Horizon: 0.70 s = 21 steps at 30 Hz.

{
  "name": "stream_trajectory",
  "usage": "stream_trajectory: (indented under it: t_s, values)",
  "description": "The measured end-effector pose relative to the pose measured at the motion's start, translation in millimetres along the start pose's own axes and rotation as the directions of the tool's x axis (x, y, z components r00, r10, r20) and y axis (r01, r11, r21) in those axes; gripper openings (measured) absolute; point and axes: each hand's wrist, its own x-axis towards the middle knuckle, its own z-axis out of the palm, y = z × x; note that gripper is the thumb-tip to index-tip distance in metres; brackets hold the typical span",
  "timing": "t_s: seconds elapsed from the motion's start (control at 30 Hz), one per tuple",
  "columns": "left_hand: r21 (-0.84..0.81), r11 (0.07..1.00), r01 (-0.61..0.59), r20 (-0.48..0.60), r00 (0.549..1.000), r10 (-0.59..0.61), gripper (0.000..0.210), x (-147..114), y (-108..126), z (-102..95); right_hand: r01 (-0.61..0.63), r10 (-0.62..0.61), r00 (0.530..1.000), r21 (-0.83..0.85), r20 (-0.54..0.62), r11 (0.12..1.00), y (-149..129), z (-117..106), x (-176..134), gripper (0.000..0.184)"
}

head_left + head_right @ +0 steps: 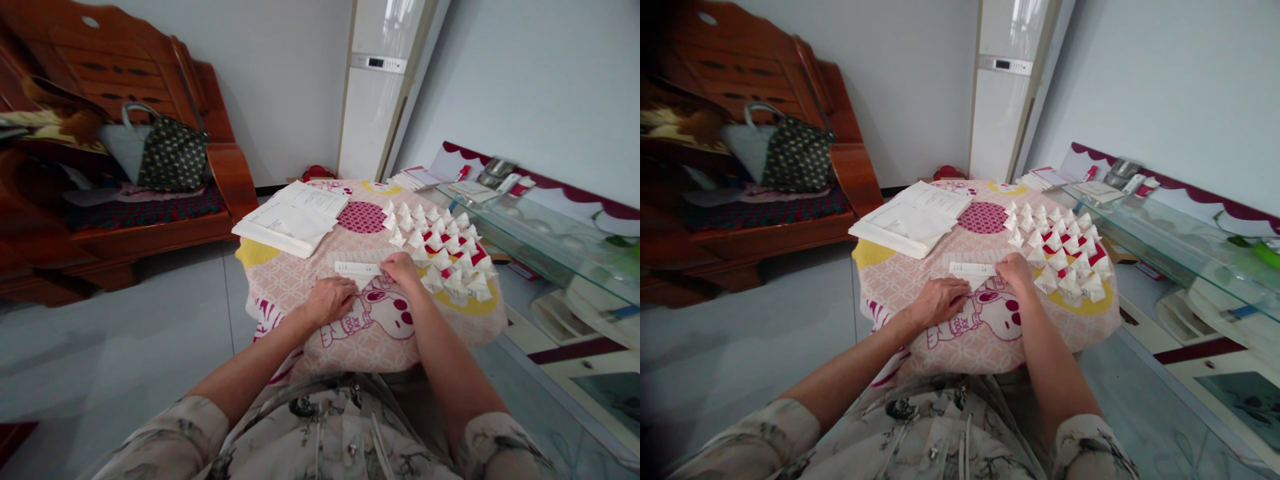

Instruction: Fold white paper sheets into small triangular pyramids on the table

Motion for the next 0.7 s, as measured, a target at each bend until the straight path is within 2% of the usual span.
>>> stream_trajectory:
  t_s: [0.13,0.33,0.43,0.5,0.57,0.63,0.67,0.7]
  values:
    - [-0.013,1.0,0.011,-0.012,1.0,-0.011,0.016,-0.1,-1.3,0.0,0.056,-0.057,0.998,0.034,0.01,0.998,-0.9,6.6,-2.5,0.021]
    - [-0.083,0.995,0.05,-0.043,0.998,-0.053,0.017,-0.9,-1.0,1.8,0.087,-0.107,0.992,0.256,0.065,0.963,9.6,9.7,-3.7,0.028]
    - [-0.17,0.983,0.075,-0.147,0.984,-0.1,0.017,-1.4,-0.7,-1.4,0.083,-0.133,0.986,0.387,0.103,0.918,12.7,7.5,-7.8,0.026]
    - [-0.258,0.958,0.127,-0.289,0.936,-0.202,0.018,0.1,-4.1,-6.8,0.079,-0.164,0.979,0.512,0.124,0.856,12.9,5.1,-11.7,0.022]
    - [-0.373,0.907,0.197,-0.401,0.847,-0.349,0.021,4.0,-11.7,-13.8,0.09,-0.215,0.968,0.627,0.126,0.774,12.5,2.7,-15.3,0.022]
    - [-0.505,0.827,0.246,-0.399,0.783,-0.476,0.03,10.3,-22.4,-20.2,0.114,-0.273,0.954,0.7,0.12,0.705,11.9,1.0,-17.8,0.025]
    - [-0.564,0.782,0.264,-0.352,0.78,-0.517,0.035,13.9,-28.1,-22.6,0.122,-0.297,0.947,0.72,0.121,0.683,11.5,0.6,-18.7,0.026]
    - [-0.6,0.747,0.285,-0.283,0.798,-0.532,0.039,17.4,-33.6,-24.1,0.127,-0.318,0.94,0.733,0.127,0.668,11.1,0.4,-19.2,0.028]
